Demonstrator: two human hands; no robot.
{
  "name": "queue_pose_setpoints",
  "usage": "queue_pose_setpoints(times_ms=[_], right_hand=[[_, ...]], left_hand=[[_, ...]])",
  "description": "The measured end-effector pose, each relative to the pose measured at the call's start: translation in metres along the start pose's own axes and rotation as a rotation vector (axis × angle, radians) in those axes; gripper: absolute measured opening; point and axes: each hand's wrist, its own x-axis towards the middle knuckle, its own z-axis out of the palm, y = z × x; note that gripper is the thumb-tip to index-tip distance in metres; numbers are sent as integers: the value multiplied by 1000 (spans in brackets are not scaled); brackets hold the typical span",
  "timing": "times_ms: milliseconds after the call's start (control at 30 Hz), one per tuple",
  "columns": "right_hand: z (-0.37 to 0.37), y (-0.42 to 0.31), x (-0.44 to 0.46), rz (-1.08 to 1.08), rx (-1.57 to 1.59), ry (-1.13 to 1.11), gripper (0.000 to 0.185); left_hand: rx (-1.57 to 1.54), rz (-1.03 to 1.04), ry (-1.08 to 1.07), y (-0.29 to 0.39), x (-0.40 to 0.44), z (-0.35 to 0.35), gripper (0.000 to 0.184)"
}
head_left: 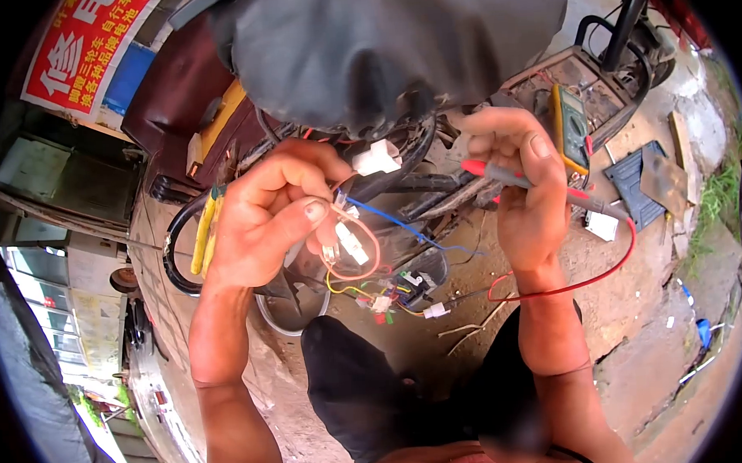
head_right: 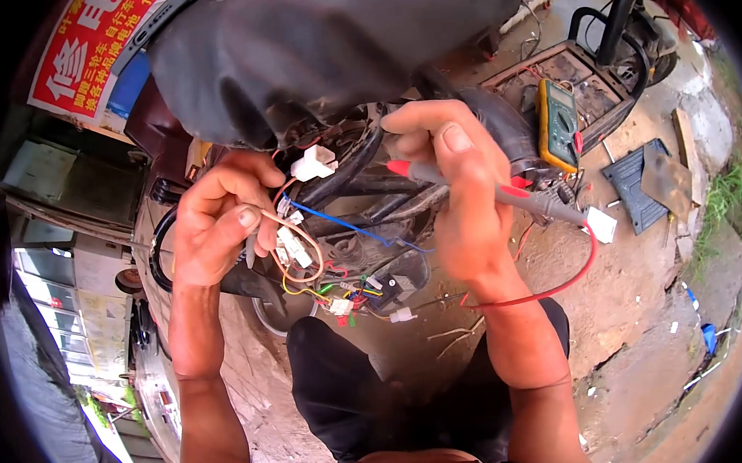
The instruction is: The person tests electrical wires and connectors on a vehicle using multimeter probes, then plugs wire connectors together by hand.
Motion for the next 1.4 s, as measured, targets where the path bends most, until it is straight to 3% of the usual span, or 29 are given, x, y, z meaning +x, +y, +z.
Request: queue_pose_setpoints(times_ms=[133,267,300,400,533,633,1000,1400], right_hand=[[-3,5,1,156,-53,-75,56],[16,12,2,120,78,3,30],[13,10,1,198,129,-62,26],[20,28,1,39,23,-103,26],[21,31,2,-10,-85,-136,26],[24,24,-2,126,7,-173,26],[20,24,-2,-309,-138,-314,29],[15,28,-5,-151,89,-381,38]], left_hand=[[-59,-18,-22,-7,4,-3,8],[-78,-36,-43,-7,5,-4,7],[-78,-42,-48,-7,5,-4,7],[-93,-63,-37,-5,5,-3,6],[-79,-78,-9,-5,3,-4,5],[-59,-115,43,-3,2,-2,4],[-1,-128,91,-5,-2,-4,4],[-33,-127,87,-5,-2,-5,8]])
